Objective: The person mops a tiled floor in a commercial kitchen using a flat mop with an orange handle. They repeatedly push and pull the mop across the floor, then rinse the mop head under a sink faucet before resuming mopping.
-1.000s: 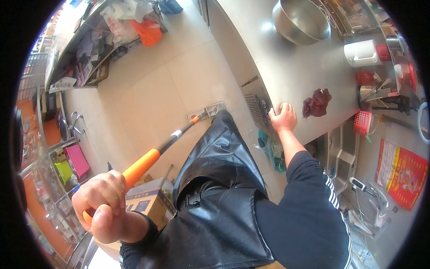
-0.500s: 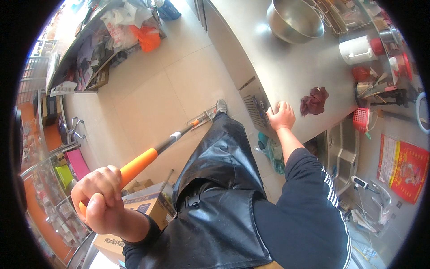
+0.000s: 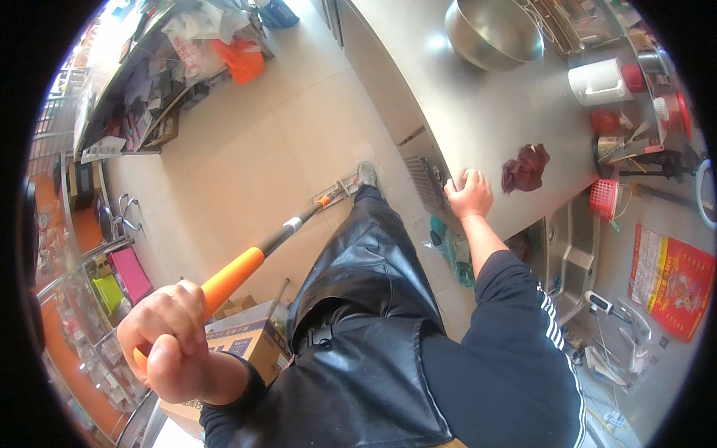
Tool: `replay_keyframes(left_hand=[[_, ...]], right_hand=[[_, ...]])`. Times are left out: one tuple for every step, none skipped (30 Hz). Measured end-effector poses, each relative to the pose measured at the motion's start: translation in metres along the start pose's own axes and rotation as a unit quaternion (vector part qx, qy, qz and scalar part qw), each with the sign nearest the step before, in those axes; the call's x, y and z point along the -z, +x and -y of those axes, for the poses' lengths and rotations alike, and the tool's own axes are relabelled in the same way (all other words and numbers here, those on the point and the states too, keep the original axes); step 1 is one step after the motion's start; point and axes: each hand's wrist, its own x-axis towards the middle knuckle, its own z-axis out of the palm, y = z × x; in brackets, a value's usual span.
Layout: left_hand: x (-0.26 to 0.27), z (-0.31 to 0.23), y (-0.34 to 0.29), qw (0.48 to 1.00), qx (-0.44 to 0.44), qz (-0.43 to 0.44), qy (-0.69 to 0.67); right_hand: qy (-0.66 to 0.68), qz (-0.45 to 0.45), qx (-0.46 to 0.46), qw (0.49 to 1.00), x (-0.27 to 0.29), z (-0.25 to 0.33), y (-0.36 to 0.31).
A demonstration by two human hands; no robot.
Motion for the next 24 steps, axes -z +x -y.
replay_keyframes(left_hand=[[0.0,-0.001,0.0,1.0,0.01,-0.004,0.0],[0.001,-0.002,0.0,1.0,0.015,0.014,-0.014],[0.002,-0.003,-0.001,0.999,0.013,0.036,-0.01],[0.003,-0.003,-0.001,0.999,0.018,0.037,0.003],[0.004,-0.002,-0.001,0.999,0.001,0.035,-0.002],[0.005,-0.002,-0.002,1.0,-0.007,0.019,-0.001],[0.007,0.0,-0.002,1.0,-0.012,0.004,0.001],[0.008,-0.001,-0.004,1.0,0.003,-0.013,-0.003],[0.008,-0.001,-0.006,1.0,0.0,0.0,-0.01],[0.01,-0.003,-0.008,1.0,0.012,0.017,-0.001],[0.01,-0.004,-0.01,0.999,0.02,0.03,0.006],[0.011,-0.004,-0.01,0.999,0.011,0.052,0.009],[0.012,-0.006,-0.012,0.999,0.021,0.042,0.021],[0.013,-0.005,-0.013,0.999,0.017,0.022,0.022],[0.013,-0.005,-0.014,1.0,0.014,0.002,0.023],[0.015,-0.003,-0.014,1.0,0.001,-0.006,0.015],[0.017,-0.001,-0.014,1.0,-0.005,-0.018,0.009],[0.017,-0.003,-0.017,1.0,-0.006,-0.015,0.01],[0.018,-0.002,-0.019,1.0,0.003,-0.015,0.016],[0.019,-0.005,-0.021,1.0,0.002,-0.004,0.019],[0.02,-0.007,-0.023,1.0,0.008,0.011,0.022],[0.02,-0.006,-0.023,1.0,0.004,0.023,0.011],[0.021,-0.008,-0.023,0.999,0.013,0.024,0.024],[0.021,-0.006,-0.023,0.999,0.014,0.02,0.023]], right_hand=[[0.004,-0.01,0.007,1.0,0.0,0.001,0.0],[-0.002,0.0,0.003,1.0,0.001,0.001,0.001],[-0.004,0.003,0.004,1.0,0.001,0.001,0.001],[-0.01,0.006,-0.001,1.0,0.001,0.002,0.002],[-0.005,0.003,0.002,1.0,0.001,0.002,0.002],[-0.006,0.006,0.0,1.0,0.001,0.002,0.002],[-0.022,0.021,-0.013,0.999,0.0,0.001,0.003],[-0.014,0.016,-0.019,1.0,-0.001,0.001,0.002],[-0.008,0.004,-0.001,1.0,-0.001,0.0,0.002],[-0.009,0.004,0.002,1.0,-0.001,0.0,0.001],[-0.01,0.004,0.002,1.0,-0.001,-0.001,0.001],[-0.005,0.006,0.003,1.0,-0.001,-0.001,0.001],[-0.006,0.009,0.0,1.0,-0.001,-0.001,0.0],[-0.005,0.011,0.0,1.0,-0.001,-0.002,0.001],[-0.004,0.003,0.008,1.0,-0.001,-0.001,0.0],[-0.004,0.008,0.005,1.0,-0.001,-0.001,0.001],[-0.011,0.011,-0.001,1.0,0.0,-0.001,-0.001],[-0.016,0.01,-0.002,1.0,0.0,0.0,0.0],[-0.016,0.0,0.004,1.0,0.0,0.001,-0.001],[-0.017,-0.008,0.014,1.0,0.001,0.001,-0.001],[-0.018,0.005,0.005,1.0,0.001,0.002,-0.001],[-0.017,0.008,-0.001,1.0,0.002,0.002,-0.001],[-0.018,0.011,-0.009,1.0,0.001,0.002,0.0],[-0.017,0.009,-0.005,1.0,0.002,0.002,0.0]])
